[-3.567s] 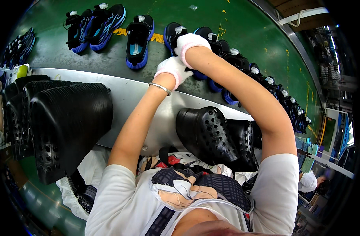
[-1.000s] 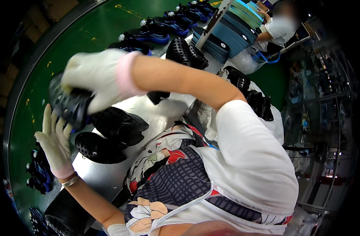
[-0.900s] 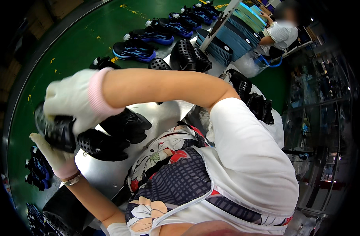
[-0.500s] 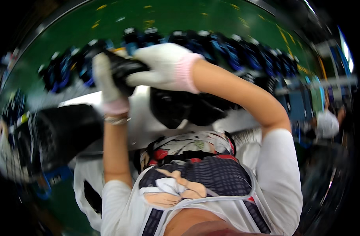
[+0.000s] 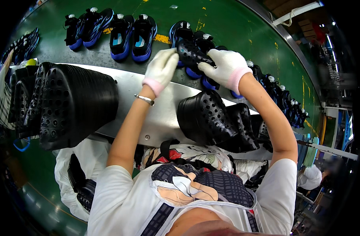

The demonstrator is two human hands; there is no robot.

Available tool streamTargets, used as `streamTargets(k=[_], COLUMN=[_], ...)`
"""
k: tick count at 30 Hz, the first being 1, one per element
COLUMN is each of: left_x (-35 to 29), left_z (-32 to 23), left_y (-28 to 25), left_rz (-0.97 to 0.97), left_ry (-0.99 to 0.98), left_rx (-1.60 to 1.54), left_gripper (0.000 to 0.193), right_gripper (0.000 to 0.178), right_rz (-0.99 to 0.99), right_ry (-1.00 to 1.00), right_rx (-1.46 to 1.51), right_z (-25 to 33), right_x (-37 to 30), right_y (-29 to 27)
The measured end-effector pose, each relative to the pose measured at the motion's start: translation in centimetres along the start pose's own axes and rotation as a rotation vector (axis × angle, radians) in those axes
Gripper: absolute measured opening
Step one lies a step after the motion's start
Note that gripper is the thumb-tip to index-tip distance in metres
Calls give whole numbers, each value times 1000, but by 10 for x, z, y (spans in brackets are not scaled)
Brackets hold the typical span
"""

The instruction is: The person picks up and handles several black shoe components one at a time from a workbench, turning them over by hand to check different sides before placing them back down or into a bag.

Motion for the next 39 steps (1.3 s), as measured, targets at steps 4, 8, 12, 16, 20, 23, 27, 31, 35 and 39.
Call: streamTargets(k=[4, 8, 12, 16, 20, 23, 27, 31, 35, 39], left_x=[16, 32, 23, 21, 27, 32, 40, 50, 48, 41], left_z=[9, 30, 27, 28, 24, 29, 45, 50, 46, 51], left_y=[32, 47, 48, 46, 43, 43, 45, 48, 48, 44], left_rz=[107, 196, 165, 143, 194, 341, 553, 625, 579, 560], left_ry=[241, 80, 148, 145, 84, -106, -336, -307, -257, -364], left_rx=[353, 461, 458, 422, 451, 530, 607, 605, 644, 615], left_gripper=[33, 27, 23, 23, 26, 32, 37, 36, 36, 42], right_gripper=[46, 51, 57, 51, 39, 30, 24, 28, 28, 23], right_rz=[83, 150, 268, 259, 218, 210, 195, 140, 165, 103], right_ry=[56, 34, -7, 23, 76, 29, -26, -17, -1, -148], right_rx=[-18, 6, -41, -78, -161, -282, -374, -366, -372, -398], right_z=[-12, -13, -11, -2, 17, 35, 47, 49, 48, 61], right_x=[23, 51, 79, 108, 122, 122, 141, 162, 160, 152], right_y=[9, 6, -2, -4, 18, 48, 72, 75, 74, 68])
Point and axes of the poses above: each hand's wrist, its own x-axis towards the middle knuckle, its own y-axis out of the palm, z = x × y, the point moved 7 cm from there along x, towards the middle knuckle, and after that the axes turned 5 degrees about y, right-handed, at the moved point
